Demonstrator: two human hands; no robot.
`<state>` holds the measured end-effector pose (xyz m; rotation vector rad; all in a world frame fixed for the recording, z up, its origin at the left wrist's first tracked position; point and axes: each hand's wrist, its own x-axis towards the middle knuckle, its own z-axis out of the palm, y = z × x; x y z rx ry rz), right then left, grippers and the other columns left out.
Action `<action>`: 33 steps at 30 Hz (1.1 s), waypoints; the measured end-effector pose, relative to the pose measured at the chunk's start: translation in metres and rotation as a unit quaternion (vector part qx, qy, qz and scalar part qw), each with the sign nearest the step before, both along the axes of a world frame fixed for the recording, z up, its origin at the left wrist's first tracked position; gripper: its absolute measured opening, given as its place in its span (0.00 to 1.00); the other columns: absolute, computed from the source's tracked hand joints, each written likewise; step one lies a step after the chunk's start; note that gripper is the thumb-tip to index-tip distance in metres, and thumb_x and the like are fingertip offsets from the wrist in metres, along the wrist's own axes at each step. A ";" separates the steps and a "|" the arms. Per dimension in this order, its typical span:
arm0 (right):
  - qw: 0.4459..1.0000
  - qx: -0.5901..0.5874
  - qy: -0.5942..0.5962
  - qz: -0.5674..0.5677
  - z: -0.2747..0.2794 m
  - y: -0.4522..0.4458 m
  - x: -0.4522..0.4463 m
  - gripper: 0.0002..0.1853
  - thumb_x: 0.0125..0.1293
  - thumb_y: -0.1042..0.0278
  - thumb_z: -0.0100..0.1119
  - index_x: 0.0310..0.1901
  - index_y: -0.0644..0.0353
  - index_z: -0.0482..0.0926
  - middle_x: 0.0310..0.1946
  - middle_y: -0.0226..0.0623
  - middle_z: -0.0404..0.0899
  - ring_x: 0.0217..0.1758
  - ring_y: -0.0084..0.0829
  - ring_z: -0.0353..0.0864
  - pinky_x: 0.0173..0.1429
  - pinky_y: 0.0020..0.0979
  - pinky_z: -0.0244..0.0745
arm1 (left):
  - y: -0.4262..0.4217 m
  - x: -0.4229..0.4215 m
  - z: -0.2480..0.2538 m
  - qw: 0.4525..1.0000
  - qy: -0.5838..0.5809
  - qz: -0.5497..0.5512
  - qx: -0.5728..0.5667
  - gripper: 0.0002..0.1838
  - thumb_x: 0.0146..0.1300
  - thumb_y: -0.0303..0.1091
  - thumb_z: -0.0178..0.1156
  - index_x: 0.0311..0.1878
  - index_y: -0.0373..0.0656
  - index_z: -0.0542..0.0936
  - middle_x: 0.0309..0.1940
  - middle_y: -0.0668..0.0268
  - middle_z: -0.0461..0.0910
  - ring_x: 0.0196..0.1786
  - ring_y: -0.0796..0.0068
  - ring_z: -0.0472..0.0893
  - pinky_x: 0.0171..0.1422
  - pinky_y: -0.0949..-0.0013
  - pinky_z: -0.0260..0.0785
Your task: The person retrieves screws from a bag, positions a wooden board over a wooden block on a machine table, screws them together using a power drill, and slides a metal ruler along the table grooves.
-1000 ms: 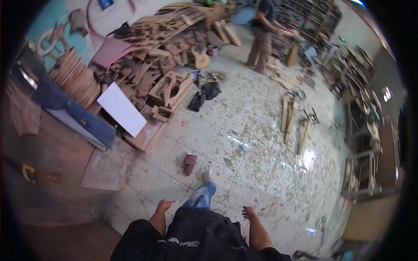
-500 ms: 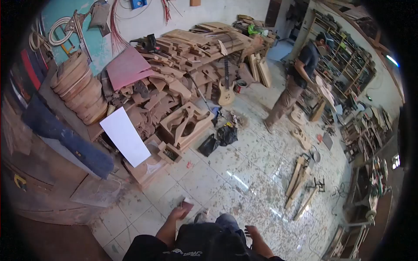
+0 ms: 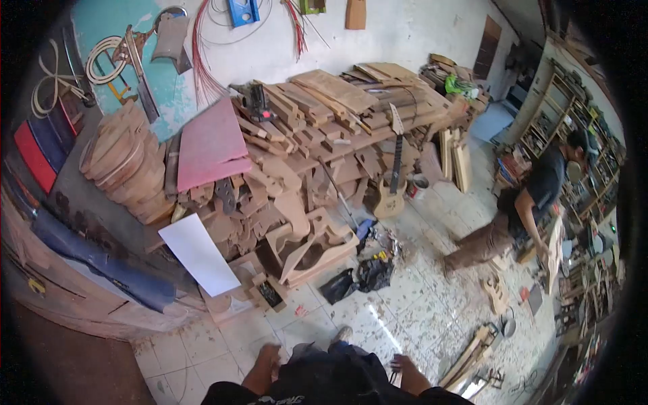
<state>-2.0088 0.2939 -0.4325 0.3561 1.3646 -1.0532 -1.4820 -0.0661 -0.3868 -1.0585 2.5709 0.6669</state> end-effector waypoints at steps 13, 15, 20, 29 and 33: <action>0.971 -0.199 0.128 0.033 0.175 -0.616 -0.201 0.08 0.72 0.61 0.53 0.44 0.55 0.77 0.36 0.34 0.77 0.35 0.29 0.77 0.38 0.35 0.77 | -0.039 -0.086 0.033 0.718 0.002 0.600 0.354 0.24 0.62 0.54 0.62 0.53 0.45 0.82 0.48 0.52 0.84 0.53 0.53 0.82 0.56 0.51 0.75; 0.959 -0.271 0.081 0.032 0.155 -0.682 -0.235 0.10 0.72 0.58 0.54 0.44 0.55 0.77 0.38 0.35 0.78 0.37 0.31 0.78 0.41 0.36 0.78 | -0.057 -0.105 0.041 0.707 0.017 0.616 0.347 0.24 0.63 0.54 0.62 0.53 0.45 0.82 0.47 0.53 0.84 0.53 0.53 0.82 0.55 0.51 0.75; 0.910 -0.412 -0.034 -0.018 0.176 -0.848 -0.331 0.12 0.71 0.53 0.58 0.41 0.51 0.79 0.36 0.31 0.81 0.37 0.32 0.81 0.46 0.34 0.77 | -0.094 -0.164 0.060 0.662 0.060 0.673 0.324 0.24 0.63 0.54 0.61 0.53 0.46 0.82 0.47 0.54 0.84 0.52 0.54 0.83 0.54 0.51 0.76; 0.910 -0.401 0.054 -0.090 0.289 -1.084 -0.438 0.17 0.72 0.50 0.56 0.49 0.56 0.74 0.51 0.36 0.79 0.53 0.32 0.78 0.51 0.33 0.75 | -0.115 -0.321 0.096 0.530 0.132 0.789 0.281 0.23 0.65 0.54 0.60 0.53 0.46 0.81 0.47 0.56 0.84 0.50 0.55 0.83 0.51 0.50 0.76; 0.917 -0.375 0.032 -0.131 0.314 -1.133 -0.445 0.25 0.71 0.49 0.58 0.59 0.60 0.73 0.55 0.39 0.79 0.56 0.35 0.80 0.55 0.36 0.78 | -0.121 -0.376 0.112 0.496 0.151 0.808 0.279 0.23 0.66 0.54 0.60 0.52 0.47 0.81 0.46 0.57 0.83 0.49 0.56 0.83 0.50 0.50 0.77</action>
